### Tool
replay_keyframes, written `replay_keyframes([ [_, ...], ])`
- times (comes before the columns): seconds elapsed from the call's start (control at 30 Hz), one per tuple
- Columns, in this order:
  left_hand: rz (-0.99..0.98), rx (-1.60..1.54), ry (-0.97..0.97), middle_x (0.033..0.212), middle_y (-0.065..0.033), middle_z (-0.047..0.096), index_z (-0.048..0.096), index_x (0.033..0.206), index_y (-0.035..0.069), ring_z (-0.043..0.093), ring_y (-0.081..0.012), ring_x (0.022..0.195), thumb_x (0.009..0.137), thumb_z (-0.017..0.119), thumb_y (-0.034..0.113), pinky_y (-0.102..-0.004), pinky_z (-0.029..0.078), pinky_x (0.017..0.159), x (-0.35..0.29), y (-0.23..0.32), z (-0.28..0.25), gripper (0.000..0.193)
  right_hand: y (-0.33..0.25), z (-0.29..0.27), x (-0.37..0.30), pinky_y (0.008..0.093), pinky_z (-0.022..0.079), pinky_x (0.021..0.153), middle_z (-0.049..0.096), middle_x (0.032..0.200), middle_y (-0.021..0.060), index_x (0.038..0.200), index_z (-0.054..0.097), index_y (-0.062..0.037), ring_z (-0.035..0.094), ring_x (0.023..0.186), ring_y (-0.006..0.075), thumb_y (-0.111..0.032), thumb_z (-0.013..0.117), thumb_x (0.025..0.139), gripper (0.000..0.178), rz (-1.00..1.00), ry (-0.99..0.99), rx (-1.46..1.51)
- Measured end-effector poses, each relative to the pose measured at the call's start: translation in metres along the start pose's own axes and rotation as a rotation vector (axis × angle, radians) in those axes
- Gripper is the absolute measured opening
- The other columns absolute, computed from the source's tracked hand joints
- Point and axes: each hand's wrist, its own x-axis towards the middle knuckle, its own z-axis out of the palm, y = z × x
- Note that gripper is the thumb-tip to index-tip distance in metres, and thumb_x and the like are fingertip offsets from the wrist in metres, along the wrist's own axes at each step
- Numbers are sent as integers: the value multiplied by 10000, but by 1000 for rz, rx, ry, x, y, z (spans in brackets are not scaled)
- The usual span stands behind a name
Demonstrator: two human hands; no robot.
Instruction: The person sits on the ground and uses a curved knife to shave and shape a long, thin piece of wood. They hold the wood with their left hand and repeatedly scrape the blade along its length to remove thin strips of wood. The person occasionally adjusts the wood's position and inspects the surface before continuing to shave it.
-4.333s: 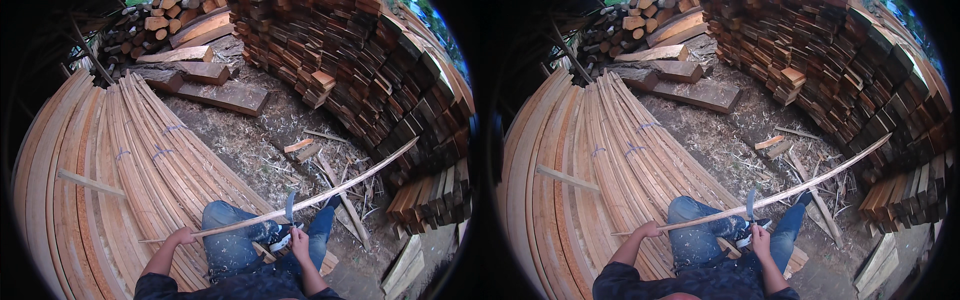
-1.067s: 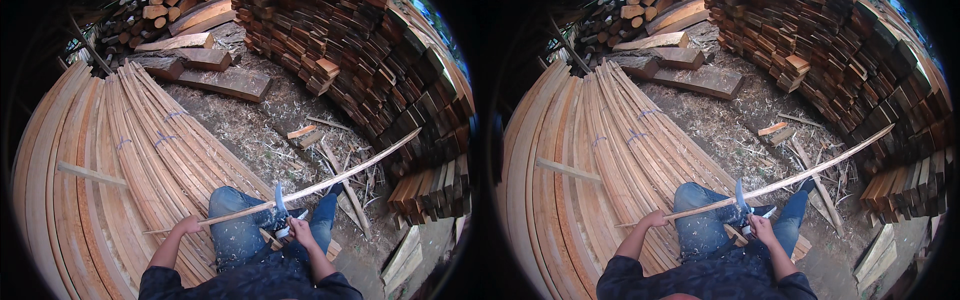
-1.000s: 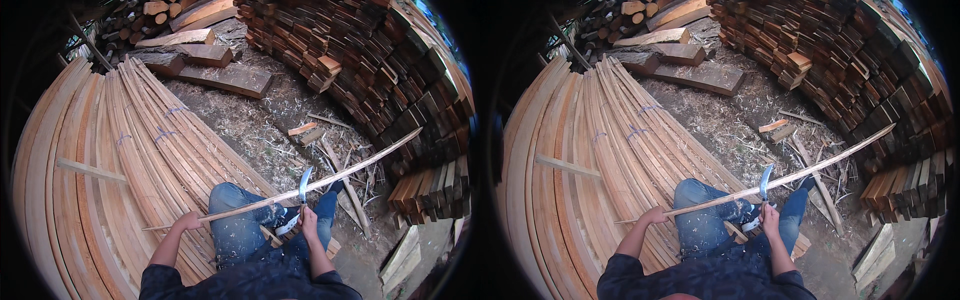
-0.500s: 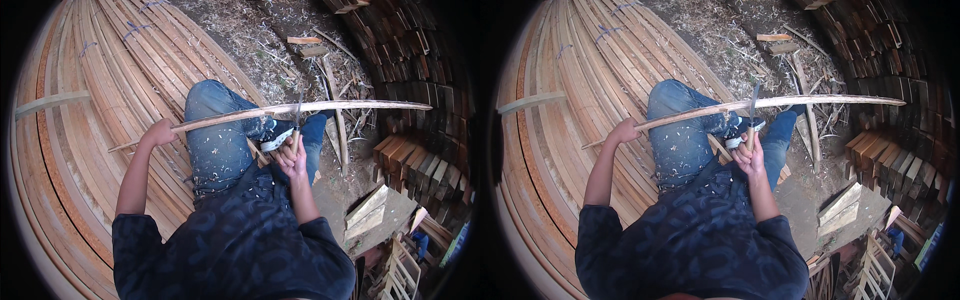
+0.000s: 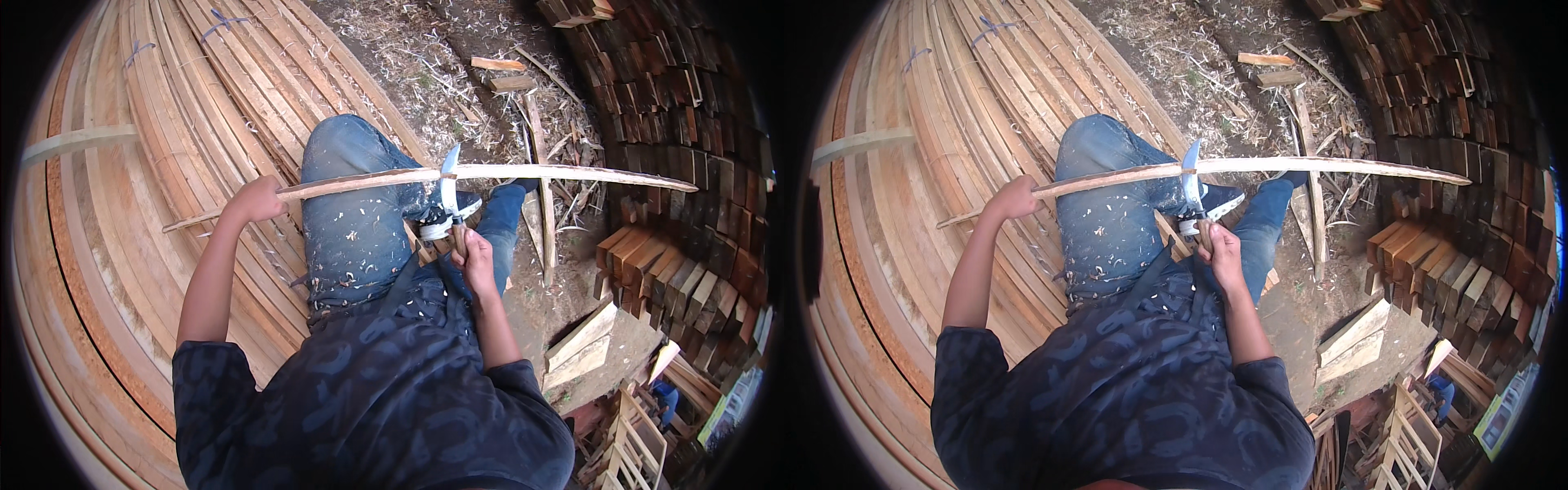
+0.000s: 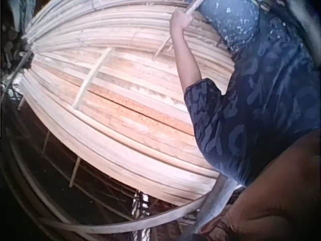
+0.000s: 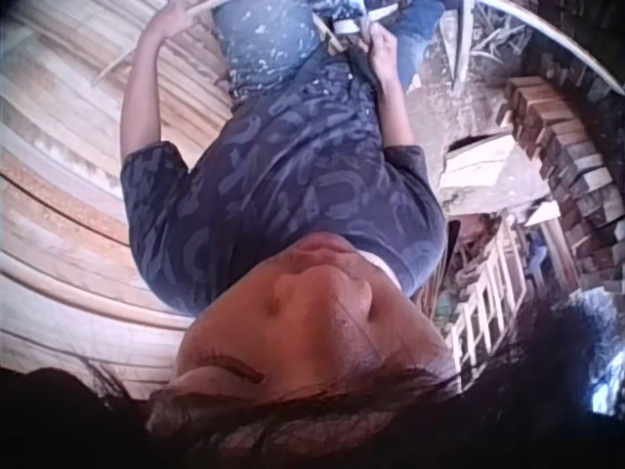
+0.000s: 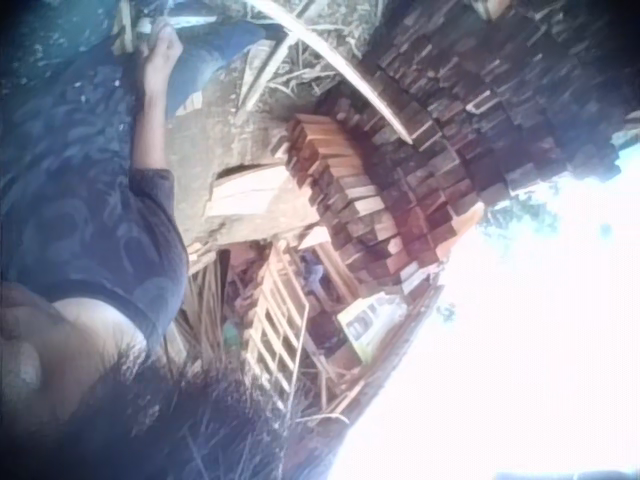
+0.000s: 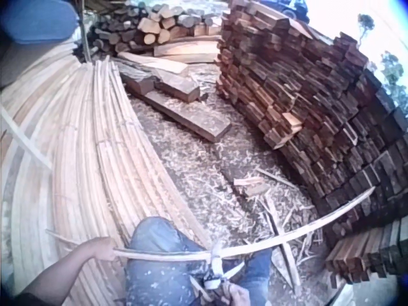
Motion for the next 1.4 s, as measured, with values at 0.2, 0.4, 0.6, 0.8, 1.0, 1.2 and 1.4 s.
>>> replay_keyframes([
  [0.2, 17, -33, 5, 740, -261, 616, 609, 733, -75, 621, -370, 710, 624, 605, 235, -410, 494, 666, 2, -7, 5, 329, -8, 1, -7, 233, 235, 395, 316, 469, -51, 1066, 488, -56, 199, 337, 58, -437, 292, 989, 436, 260, -235, 540],
  [0.4, 32, -22, 25, 739, -268, 610, 611, 733, -73, 621, -374, 718, 623, 606, 222, -413, 494, 669, 2, -4, 5, 315, -23, -1, -1, 213, 253, 399, 362, 516, -45, 1029, 545, -29, 279, 404, 39, -364, 321, 999, 404, -78, 233, 45],
  [0.6, 66, -57, 30, 682, -256, 591, 590, 708, -57, 607, -357, 660, 611, 604, 188, -414, 475, 632, 2, -11, 9, 264, -22, 13, -7, 193, 274, 419, 431, 619, -35, 997, 588, -2, 351, 471, 29, -341, 374, 990, 401, 47, -33, -112],
  [0.8, 30, -51, -13, 676, -252, 590, 578, 696, -64, 594, -364, 642, 611, 595, 185, -409, 470, 621, -1, -2, 3, 264, -28, 1, -7, 231, 199, 377, 298, 461, -45, 999, 475, -56, 174, 332, 54, -449, 281, 988, 438, 152, -135, 545],
  [1.0, 67, -69, 93, 695, -254, 594, 584, 703, -64, 602, -369, 667, 608, 603, 190, -410, 472, 625, -1, -4, 7, 273, -6, 16, -1, 194, 287, 438, 400, 620, -47, 1026, 577, 0, 330, 489, 36, -252, 405, 988, 307, -96, 113, -117],
  [1.2, 23, -14, 37, 795, -279, 613, 612, 749, -71, 618, -381, 786, 633, 614, 234, -411, 492, 721, 2, -7, 8, 326, -19, 7, -6, 213, 263, 396, 392, 522, -25, 996, 530, -24, 297, 403, 46, -383, 297, 1001, 429, -29, 225, 263],
  [1.4, 42, -10, 35, 689, -246, 597, 597, 694, -49, 606, -376, 675, 607, 601, 212, -411, 482, 637, 8, -16, 10, 275, -1, 24, -16, 216, 321, 463, 400, 629, -33, 999, 585, 16, 365, 504, 54, -241, 426, 981, 303, -38, -94, -253],
])
